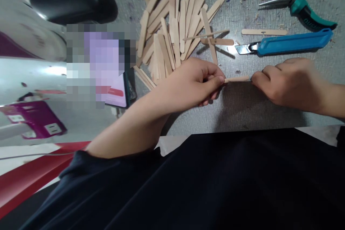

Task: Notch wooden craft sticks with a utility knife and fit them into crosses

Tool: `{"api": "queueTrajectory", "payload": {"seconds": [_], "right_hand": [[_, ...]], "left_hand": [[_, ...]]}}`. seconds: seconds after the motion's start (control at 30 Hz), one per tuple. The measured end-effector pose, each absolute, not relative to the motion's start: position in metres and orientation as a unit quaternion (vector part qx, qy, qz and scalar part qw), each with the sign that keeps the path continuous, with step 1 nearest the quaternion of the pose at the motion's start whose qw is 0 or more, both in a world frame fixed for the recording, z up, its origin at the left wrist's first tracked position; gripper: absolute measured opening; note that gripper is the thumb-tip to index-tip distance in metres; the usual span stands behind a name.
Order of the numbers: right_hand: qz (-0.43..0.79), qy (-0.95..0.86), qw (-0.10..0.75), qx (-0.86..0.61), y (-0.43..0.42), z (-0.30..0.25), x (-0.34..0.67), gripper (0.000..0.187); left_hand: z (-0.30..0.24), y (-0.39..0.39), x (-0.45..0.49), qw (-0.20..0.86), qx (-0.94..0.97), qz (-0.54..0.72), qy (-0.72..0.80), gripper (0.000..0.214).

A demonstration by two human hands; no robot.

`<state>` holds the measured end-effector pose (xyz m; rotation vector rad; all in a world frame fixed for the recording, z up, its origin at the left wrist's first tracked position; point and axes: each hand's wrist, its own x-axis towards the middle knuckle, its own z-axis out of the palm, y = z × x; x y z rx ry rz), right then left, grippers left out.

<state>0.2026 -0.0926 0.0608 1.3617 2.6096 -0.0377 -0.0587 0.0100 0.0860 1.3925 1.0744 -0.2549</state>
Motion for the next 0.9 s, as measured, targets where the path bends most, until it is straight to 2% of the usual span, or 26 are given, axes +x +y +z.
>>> {"api": "queueTrajectory", "payload": {"seconds": [0.43,0.73,0.9], "right_hand": [[-0.005,0.894,0.141,0.425,-0.084,0.071,0.198,0.027],[0.021,0.900,0.095,0.424,-0.084,0.071,0.195,0.034],[-0.033,0.894,0.118,0.432,-0.078,0.078,0.193,0.037]], "left_hand": [[0.083,0.010,-0.060,0.629,0.618,-0.104,0.460,0.034],[0.085,0.011,-0.062,0.594,0.667,-0.125,0.433,0.039],[0.086,0.011,-0.065,0.580,0.689,-0.153,0.406,0.036]]}}
